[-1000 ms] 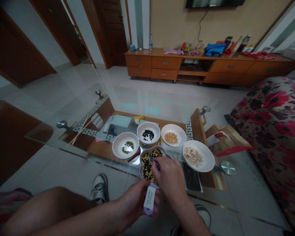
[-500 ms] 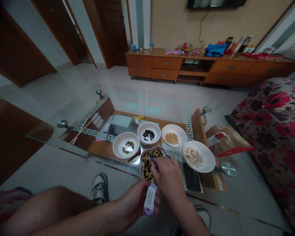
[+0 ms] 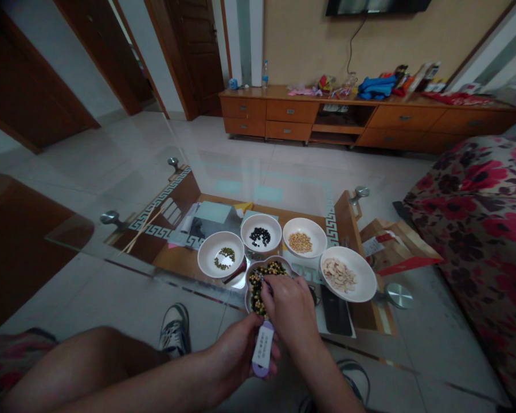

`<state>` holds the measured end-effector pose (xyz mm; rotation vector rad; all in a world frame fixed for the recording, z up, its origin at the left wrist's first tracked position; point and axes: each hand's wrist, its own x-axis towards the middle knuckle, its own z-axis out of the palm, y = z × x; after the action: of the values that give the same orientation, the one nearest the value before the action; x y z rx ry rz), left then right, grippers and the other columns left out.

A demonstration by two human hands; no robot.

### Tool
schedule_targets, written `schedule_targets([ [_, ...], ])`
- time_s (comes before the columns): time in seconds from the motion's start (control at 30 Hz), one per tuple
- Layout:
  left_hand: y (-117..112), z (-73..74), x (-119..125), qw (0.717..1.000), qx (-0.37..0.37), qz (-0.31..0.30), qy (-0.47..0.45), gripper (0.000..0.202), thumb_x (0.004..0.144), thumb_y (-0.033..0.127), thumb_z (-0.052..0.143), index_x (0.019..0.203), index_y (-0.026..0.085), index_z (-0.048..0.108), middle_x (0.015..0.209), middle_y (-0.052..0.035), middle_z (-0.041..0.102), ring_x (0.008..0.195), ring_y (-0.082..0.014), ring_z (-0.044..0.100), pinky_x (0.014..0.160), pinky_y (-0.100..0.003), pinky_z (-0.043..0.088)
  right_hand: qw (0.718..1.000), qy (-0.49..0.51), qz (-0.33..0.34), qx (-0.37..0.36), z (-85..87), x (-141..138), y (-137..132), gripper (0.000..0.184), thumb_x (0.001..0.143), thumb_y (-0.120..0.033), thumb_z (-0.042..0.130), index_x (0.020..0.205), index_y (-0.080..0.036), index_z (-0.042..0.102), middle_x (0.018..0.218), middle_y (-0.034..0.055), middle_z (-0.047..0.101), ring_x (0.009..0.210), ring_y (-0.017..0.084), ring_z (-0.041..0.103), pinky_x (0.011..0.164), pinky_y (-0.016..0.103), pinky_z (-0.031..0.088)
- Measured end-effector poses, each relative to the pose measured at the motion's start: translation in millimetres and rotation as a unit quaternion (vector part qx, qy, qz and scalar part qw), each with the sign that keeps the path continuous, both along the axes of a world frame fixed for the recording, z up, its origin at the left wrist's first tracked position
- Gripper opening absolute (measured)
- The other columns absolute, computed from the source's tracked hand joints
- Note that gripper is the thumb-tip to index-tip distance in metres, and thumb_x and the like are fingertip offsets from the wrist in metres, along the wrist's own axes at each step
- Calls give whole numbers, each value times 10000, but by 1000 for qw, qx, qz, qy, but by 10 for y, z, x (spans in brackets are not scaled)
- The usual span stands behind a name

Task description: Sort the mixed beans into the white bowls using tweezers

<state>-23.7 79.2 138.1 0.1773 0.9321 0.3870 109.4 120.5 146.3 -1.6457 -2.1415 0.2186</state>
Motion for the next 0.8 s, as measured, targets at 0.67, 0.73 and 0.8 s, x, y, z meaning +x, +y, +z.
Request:
schedule_targets([
  [0.67, -3, 21, 3, 1000, 1, 7, -4, 450, 964, 343, 265, 854, 98, 627, 736, -76, 619, 526, -146, 586, 548, -266, 391, 1000, -7, 5, -17, -12, 3, -2, 181, 949, -183, 545, 954, -206, 725, 926, 35, 783, 845, 210, 711, 774, 349, 359],
  [0.73, 5, 34, 3, 1000, 1, 6, 0, 454, 964, 347, 265, 848, 99, 628, 734, -77, 617, 523, -146, 582, 545, -267, 385, 1000, -4, 7, -14, -15, 5, -2, 181, 948, -183, 545, 952, -206, 725, 920, 38, 783, 842, 207, 712, 774, 346, 362],
  [0.8, 11, 50, 1, 1000, 1, 5, 1, 456, 965, 344, 264, 845, 98, 628, 738, -79, 617, 527, -146, 580, 551, -268, 386, 1000, -4, 9, -11, -12, 7, -2, 178, 944, -183, 548, 950, -206, 725, 913, 36, 783, 832, 205, 712, 771, 346, 365],
])
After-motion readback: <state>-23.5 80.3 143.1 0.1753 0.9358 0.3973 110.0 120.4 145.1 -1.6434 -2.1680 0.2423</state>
